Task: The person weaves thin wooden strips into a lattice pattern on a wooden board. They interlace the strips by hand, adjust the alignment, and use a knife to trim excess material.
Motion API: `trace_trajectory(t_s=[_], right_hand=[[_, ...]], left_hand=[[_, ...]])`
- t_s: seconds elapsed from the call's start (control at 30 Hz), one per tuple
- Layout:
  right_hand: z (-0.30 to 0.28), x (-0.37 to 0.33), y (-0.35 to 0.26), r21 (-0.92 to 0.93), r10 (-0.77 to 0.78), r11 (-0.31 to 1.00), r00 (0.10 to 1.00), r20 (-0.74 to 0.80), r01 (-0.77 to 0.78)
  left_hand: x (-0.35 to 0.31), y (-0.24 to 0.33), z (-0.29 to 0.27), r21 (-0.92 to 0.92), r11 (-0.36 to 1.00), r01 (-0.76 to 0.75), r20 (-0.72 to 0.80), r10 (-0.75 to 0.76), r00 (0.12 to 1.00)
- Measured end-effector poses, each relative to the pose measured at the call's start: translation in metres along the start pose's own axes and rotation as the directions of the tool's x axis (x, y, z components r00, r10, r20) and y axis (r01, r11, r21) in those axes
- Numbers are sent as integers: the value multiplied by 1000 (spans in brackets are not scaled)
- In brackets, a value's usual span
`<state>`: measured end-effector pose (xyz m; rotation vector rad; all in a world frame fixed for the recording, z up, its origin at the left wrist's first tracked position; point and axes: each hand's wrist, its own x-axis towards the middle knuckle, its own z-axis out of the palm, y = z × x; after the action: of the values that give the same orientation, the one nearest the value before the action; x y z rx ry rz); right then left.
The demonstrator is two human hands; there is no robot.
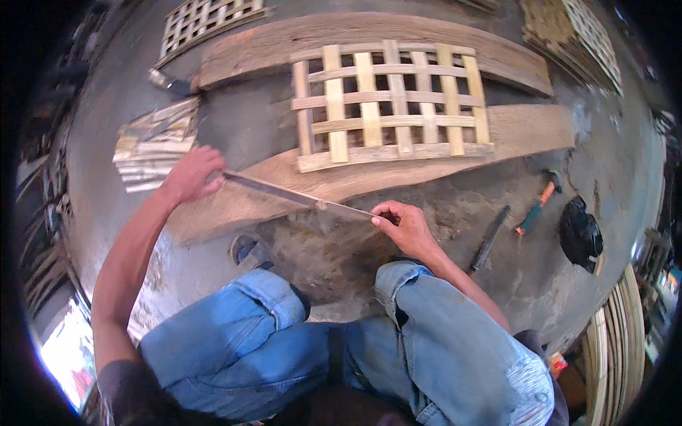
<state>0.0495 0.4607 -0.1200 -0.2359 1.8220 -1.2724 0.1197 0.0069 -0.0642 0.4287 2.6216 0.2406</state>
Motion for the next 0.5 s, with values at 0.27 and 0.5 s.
trace_trajectory(t_s=[0.27,0.5], right_hand=[[-142,-17,-5,235,34,967,868,-495,96],[-216,-1,1,251,44,961,829,-558,118]], left_hand=[[17,87,-6,-627,760,174,-88,-291,953],[61,102,3,-880,389,273,96,-416,904]])
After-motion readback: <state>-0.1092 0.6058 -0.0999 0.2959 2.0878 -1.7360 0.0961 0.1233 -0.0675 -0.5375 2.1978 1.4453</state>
